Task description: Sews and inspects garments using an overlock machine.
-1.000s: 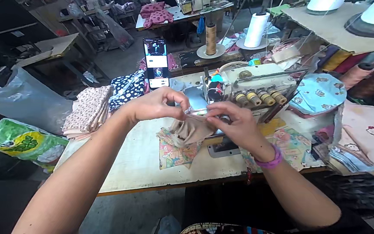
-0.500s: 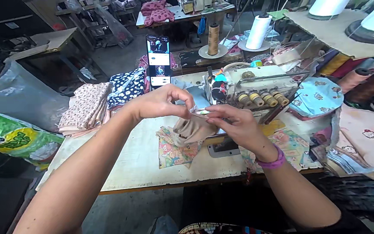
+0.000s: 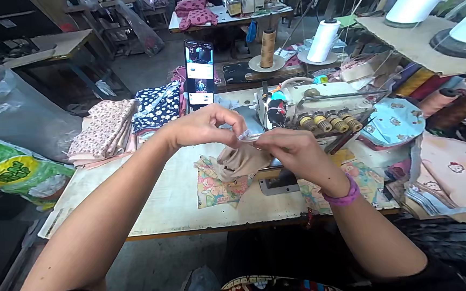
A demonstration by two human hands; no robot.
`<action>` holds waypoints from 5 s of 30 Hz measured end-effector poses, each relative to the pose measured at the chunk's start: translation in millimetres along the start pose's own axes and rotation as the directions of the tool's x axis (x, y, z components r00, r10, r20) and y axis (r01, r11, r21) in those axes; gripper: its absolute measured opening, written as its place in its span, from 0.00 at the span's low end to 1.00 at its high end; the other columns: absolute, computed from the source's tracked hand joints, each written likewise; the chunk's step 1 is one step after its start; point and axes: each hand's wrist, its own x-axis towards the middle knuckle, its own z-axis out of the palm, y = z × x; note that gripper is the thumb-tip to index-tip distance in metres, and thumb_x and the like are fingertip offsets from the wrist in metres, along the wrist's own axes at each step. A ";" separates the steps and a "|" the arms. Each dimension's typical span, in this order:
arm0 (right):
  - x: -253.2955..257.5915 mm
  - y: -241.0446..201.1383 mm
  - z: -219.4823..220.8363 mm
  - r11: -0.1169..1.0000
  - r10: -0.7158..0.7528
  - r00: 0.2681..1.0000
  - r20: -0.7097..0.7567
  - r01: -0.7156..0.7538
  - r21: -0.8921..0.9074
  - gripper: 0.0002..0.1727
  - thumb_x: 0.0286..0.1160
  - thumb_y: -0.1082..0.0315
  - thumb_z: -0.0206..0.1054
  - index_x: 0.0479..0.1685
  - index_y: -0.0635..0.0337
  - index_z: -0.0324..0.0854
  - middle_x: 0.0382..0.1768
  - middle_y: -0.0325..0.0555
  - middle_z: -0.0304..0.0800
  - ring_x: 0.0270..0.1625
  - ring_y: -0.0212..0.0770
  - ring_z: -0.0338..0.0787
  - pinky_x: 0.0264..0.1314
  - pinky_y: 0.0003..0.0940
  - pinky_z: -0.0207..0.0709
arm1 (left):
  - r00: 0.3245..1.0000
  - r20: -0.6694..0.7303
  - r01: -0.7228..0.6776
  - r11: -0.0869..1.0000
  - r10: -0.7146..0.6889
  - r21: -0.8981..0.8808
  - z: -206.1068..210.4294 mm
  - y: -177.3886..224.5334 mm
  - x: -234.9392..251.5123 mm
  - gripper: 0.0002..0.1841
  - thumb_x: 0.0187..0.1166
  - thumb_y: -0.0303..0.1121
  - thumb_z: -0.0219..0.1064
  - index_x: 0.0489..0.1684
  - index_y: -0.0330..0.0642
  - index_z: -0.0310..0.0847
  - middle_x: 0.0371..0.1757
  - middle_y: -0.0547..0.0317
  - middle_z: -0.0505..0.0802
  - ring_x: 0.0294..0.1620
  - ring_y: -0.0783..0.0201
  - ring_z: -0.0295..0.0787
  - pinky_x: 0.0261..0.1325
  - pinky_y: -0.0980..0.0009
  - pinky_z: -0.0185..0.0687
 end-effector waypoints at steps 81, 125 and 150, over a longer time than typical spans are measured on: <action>-143.5 5.4 17.2 0.944 0.264 0.959 -0.102 -0.235 0.232 0.07 0.75 0.69 0.68 0.38 0.53 0.93 0.46 0.33 0.98 0.50 0.23 0.89 0.69 0.29 0.68 | 0.980 -0.164 0.013 0.788 0.111 0.616 161.1 -18.2 22.3 0.12 0.82 0.34 0.65 0.31 0.38 0.90 0.35 0.52 0.93 0.41 0.56 0.91 0.50 0.63 0.86; -88.9 27.4 12.3 0.971 0.239 0.961 -0.137 -0.240 0.010 0.08 0.74 0.69 0.70 0.39 0.58 0.96 0.42 0.40 0.98 0.46 0.30 0.91 0.66 0.41 0.69 | 0.915 -0.364 0.383 0.653 -0.173 0.653 50.8 -84.8 37.6 0.13 0.83 0.32 0.64 0.54 0.44 0.94 0.63 0.47 0.94 0.78 0.31 0.76 0.79 0.14 0.28; -94.0 34.9 20.1 0.924 0.346 0.934 -0.093 -0.321 0.209 0.08 0.75 0.68 0.70 0.40 0.54 0.96 0.52 0.36 0.97 0.58 0.29 0.89 0.73 0.45 0.68 | 0.906 -0.390 0.192 0.664 0.162 0.722 96.8 -33.7 -24.7 0.10 0.82 0.30 0.64 0.47 0.37 0.92 0.53 0.49 0.94 0.65 0.50 0.88 0.75 0.53 0.77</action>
